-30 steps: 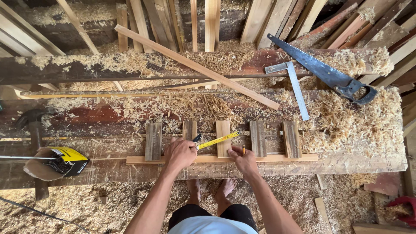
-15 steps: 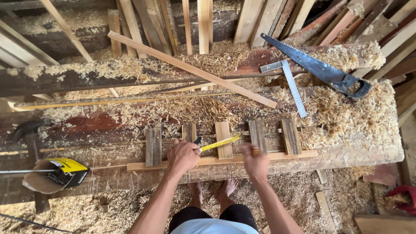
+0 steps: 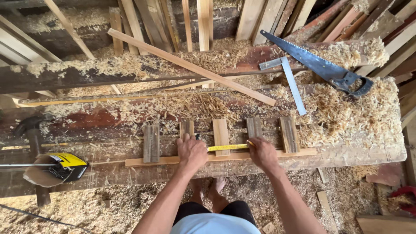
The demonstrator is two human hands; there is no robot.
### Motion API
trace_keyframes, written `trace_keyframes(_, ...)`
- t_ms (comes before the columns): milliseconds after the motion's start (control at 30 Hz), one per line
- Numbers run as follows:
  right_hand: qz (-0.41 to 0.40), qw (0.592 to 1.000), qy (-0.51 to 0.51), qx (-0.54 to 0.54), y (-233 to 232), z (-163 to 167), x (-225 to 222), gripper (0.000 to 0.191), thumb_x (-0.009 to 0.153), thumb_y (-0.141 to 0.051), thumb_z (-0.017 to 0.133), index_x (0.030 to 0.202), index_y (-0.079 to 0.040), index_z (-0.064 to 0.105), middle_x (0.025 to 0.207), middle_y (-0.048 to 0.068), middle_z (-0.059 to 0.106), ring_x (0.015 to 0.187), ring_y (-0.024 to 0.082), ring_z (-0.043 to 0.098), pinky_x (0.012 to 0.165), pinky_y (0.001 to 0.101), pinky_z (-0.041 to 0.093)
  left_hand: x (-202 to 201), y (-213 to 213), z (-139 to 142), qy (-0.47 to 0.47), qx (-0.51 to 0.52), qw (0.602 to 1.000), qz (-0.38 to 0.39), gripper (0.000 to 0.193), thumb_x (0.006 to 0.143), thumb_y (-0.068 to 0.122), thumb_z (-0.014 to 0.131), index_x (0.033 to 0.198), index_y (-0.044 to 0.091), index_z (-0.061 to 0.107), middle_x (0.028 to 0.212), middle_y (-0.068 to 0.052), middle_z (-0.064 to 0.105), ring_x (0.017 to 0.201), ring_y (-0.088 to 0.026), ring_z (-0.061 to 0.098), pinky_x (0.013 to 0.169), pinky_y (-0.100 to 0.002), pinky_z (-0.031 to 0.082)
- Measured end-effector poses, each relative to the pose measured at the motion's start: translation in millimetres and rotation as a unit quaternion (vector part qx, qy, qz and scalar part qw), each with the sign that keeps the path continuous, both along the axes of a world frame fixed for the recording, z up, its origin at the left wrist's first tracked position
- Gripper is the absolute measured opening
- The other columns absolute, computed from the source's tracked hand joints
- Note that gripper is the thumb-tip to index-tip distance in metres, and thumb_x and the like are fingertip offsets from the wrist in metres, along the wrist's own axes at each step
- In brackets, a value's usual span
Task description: The person planes a small wood block with an electric planer, then arranges small wood pieces in a row on the workbench. They use a tape measure to measure the pieces and a pencil to mark measurements on the wood, repositioning pieces as they work.
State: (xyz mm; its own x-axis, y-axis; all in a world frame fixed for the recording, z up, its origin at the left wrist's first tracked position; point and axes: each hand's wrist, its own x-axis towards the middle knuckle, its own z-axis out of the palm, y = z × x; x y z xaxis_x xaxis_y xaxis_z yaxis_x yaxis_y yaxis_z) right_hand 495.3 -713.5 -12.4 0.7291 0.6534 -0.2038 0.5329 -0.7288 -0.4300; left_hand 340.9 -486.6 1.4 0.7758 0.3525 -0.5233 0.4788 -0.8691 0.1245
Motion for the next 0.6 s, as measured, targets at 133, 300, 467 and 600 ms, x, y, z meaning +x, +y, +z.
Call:
trace_keyframes(133,0.000,1.000,0.005,0.029,-0.2,-1.0,-0.7,0.023,0.099,-0.023,0.061,0.107,-0.008,0.077,0.097,0.008,0.072,0.060,0.017,0.067,0.049,0.0322,0.060,4.4,-4.3,-7.1,0.002,0.032,0.999,-0.004,0.016,0.083,0.024,0.071,0.075,0.010,0.068,0.089,-0.013,0.063,0.089,-0.024,0.047,0.078,-0.045,0.038)
trace_keyframes(300,-0.042,0.998,0.037,0.040,-1.3,2.0,-2.4,0.022,0.098,-0.022,0.064,0.110,-0.008,0.077,0.098,0.009,0.073,0.067,0.022,0.072,0.060,0.0373,0.063,1.0,-2.2,0.5,-0.017,0.051,0.999,0.000,0.016,0.077,0.026,0.076,0.077,0.011,0.072,0.102,-0.015,0.063,0.097,-0.024,0.049,0.081,-0.047,0.040)
trace_keyframes(467,-0.044,0.992,0.115,0.019,33.5,2.3,-18.8,0.022,0.095,-0.027,0.069,0.111,-0.014,0.077,0.099,0.006,0.077,0.074,0.022,0.075,0.070,0.0393,0.064,-30.7,39.3,22.0,0.036,-0.008,0.999,-0.023,0.021,0.095,0.036,0.064,0.088,0.020,0.075,0.087,-0.007,0.069,0.101,-0.024,0.058,0.095,-0.047,0.046)
trace_keyframes(600,0.016,0.993,0.092,0.076,67.8,1.6,-48.6,0.017,0.093,-0.025,0.072,0.103,-0.014,0.080,0.098,0.007,0.076,0.079,0.025,0.074,0.071,0.0434,0.061,-63.1,88.9,20.0,0.070,0.013,0.997,0.017,0.024,0.087,0.043,0.062,0.076,0.023,0.070,0.098,-0.010,0.068,0.107,-0.032,0.058,0.100,-0.062,0.040)
